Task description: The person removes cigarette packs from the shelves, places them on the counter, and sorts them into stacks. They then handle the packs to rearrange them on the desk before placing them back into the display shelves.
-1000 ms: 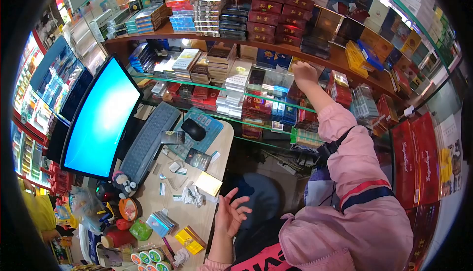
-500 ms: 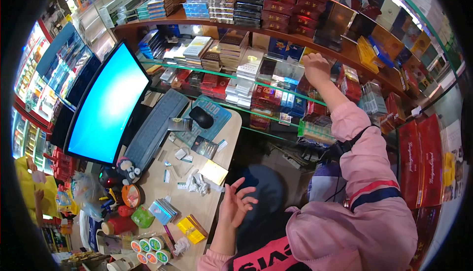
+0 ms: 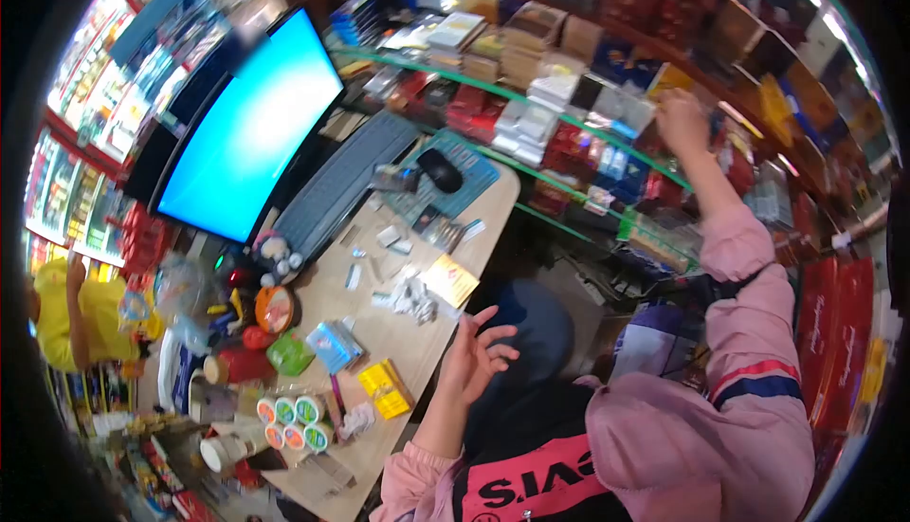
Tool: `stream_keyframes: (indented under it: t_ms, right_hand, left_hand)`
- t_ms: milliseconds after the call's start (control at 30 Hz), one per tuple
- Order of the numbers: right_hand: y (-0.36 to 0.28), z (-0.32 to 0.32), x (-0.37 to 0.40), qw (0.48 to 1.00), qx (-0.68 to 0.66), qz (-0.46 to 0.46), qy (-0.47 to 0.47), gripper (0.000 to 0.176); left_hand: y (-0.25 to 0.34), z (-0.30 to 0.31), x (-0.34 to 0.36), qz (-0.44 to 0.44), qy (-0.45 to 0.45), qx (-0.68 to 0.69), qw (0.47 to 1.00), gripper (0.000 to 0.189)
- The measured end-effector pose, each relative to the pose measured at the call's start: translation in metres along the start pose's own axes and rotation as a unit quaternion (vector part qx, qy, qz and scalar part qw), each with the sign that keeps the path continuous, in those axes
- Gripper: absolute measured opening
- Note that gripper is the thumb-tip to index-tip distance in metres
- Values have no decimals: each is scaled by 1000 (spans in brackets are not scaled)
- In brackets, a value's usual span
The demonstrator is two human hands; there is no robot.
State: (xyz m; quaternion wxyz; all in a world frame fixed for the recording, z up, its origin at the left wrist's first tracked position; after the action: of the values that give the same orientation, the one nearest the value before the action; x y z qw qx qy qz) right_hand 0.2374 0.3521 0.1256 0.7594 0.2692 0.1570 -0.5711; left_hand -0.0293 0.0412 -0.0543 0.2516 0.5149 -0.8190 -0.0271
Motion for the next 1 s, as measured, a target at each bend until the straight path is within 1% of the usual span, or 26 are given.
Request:
stream_keyframes:
  t_ms: [33, 100, 133, 167, 200, 233, 267, 300, 333, 367, 400, 433, 500, 567, 633, 700, 733, 767, 800, 833, 867, 900, 933, 967, 1000]
  right_hand:
    - [-3, 1, 0, 1000, -4, -7, -20, 20]
    - [-20, 25, 7, 995, -91, -38, 10, 18]
    - [-29, 29, 13, 994, -105, -30, 5, 18]
    - [-37, 34, 18, 982, -188, -26, 14, 17]
    - [-44, 40, 24, 962, -270, -22, 24, 16]
    - [-59, 48, 34, 950, -311, -9, 14, 17]
    - [-74, 51, 45, 949, -313, 30, 26, 15]
    - [-92, 47, 56, 938, -347, 20, 8, 14]
    - [-110, 53, 65, 910, -413, 24, -25, 13]
    - [-119, 43, 78, 912, -407, 48, -14, 13]
    - [-130, 35, 92, 896, -441, 42, -31, 14]
    - [-138, 20, 104, 869, -485, 8, -96, 15]
    - [-154, 2, 129, 853, -507, 43, -114, 15]
    - [-175, -12, 153, 809, -556, -13, -193, 16]
    - [-204, -12, 168, 774, -588, -1, -235, 19]
    - [-227, -23, 183, 757, -597, 13, -266, 21]
    - [-238, -20, 185, 770, -574, 51, -274, 23]
    - [-248, -23, 189, 773, -563, 64, -286, 24]
    - [-257, -27, 193, 758, -581, 56, -291, 27]
    - [-265, -28, 195, 757, -571, 64, -311, 27]
    - [-271, -27, 195, 761, -563, 93, -308, 26]
    - [-275, -22, 194, 767, -558, 113, -296, 25]
    - [-276, -20, 194, 766, -557, 116, -300, 25]
    - [-276, -18, 195, 759, -559, 119, -313, 26]
    - [-273, -20, 198, 760, -549, 113, -329, 26]
  left_hand:
    - [3, 7, 4, -13, 18, 5, 1000, 53]
    - [7, 16, 12, -22, 32, 2, 999, 52]
    - [10, 20, 18, -34, 46, 0, 998, 50]
    - [12, 27, 24, -44, 57, 2, 997, 50]
    - [13, 39, 29, -53, 88, -6, 995, 50]
    - [15, 53, 36, -64, 121, -15, 990, 50]
    - [15, 68, 43, -88, 139, -22, 986, 48]
    - [18, 78, 52, -73, 189, -14, 979, 47]
    - [20, 86, 59, -108, 189, -18, 976, 45]
    - [21, 89, 68, -118, 214, -31, 969, 46]
    - [20, 96, 74, -126, 242, -33, 962, 45]
    - [21, 100, 80, -141, 257, -31, 956, 43]
    - [23, 95, 92, -155, 293, -35, 943, 42]
    - [25, 94, 101, -177, 314, -53, 931, 41]
    - [21, 98, 106, -185, 334, -71, 922, 40]
    - [15, 107, 110, -196, 355, -73, 911, 39]
    - [13, 107, 111, -192, 353, -72, 913, 39]
    - [12, 107, 116, -196, 369, -79, 905, 38]
    - [9, 108, 120, -195, 381, -87, 899, 38]
    - [5, 108, 124, -212, 388, -95, 892, 37]
    - [2, 117, 128, -216, 403, -104, 884, 36]
    - [0, 116, 136, -239, 420, -100, 870, 34]
    - [-2, 120, 143, -241, 439, -113, 858, 33]
    - [-2, 116, 154, -250, 472, -141, 834, 33]
    - [-4, 114, 163, -267, 488, -136, 820, 33]
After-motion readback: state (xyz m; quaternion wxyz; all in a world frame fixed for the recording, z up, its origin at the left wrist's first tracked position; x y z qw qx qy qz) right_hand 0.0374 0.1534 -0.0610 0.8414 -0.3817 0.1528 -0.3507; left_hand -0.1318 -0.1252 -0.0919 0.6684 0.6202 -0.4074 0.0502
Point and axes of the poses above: each hand's wrist, its own x-axis away from the middle knuckle, its own z-axis out of the back of the hand, y = z × x, the point moved 6 cm from there along -x, towards the middle knuckle, and after that the axes turned 2 degrees about z, right-handed, at the moved point
